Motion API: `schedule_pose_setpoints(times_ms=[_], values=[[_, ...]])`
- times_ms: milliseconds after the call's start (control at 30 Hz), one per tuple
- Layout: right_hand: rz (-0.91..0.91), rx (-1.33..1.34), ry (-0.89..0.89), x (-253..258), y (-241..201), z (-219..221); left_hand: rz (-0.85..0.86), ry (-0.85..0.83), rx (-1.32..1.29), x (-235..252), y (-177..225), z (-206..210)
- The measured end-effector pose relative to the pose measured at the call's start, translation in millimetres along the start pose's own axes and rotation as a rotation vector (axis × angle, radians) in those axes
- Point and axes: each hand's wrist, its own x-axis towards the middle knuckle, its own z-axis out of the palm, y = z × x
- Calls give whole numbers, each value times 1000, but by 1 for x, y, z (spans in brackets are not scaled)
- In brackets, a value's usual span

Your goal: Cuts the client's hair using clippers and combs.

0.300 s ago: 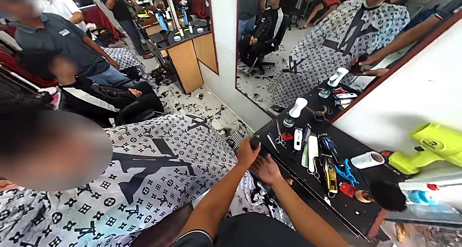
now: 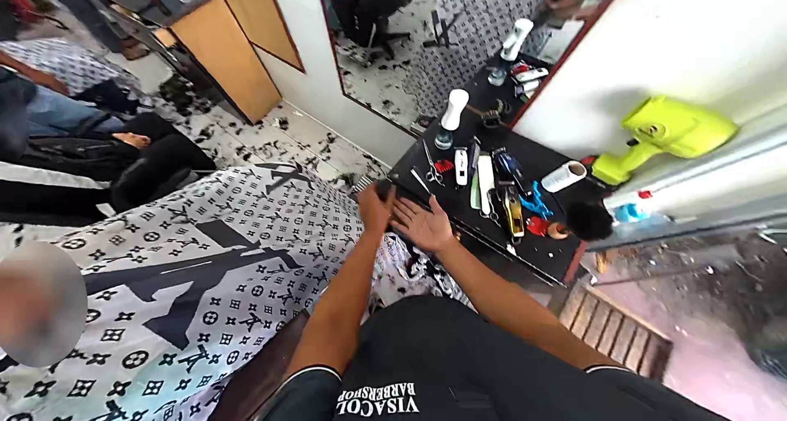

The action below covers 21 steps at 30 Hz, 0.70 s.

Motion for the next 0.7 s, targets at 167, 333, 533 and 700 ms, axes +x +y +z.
schedule_pose_setpoints(times_ms=[167,333,533,700], values=[[-66,-269,99,15,-15,-2,305,-29,-344,-52,42,15],[-24,-264,76,-5,8,17,148,59,-179,-40,15,14],[-94,-246,251,38,-19,-2,359,-56,-454,-77,45,26],[-2,-398,166,0,2,52,9,78,-302,-56,49,11]])
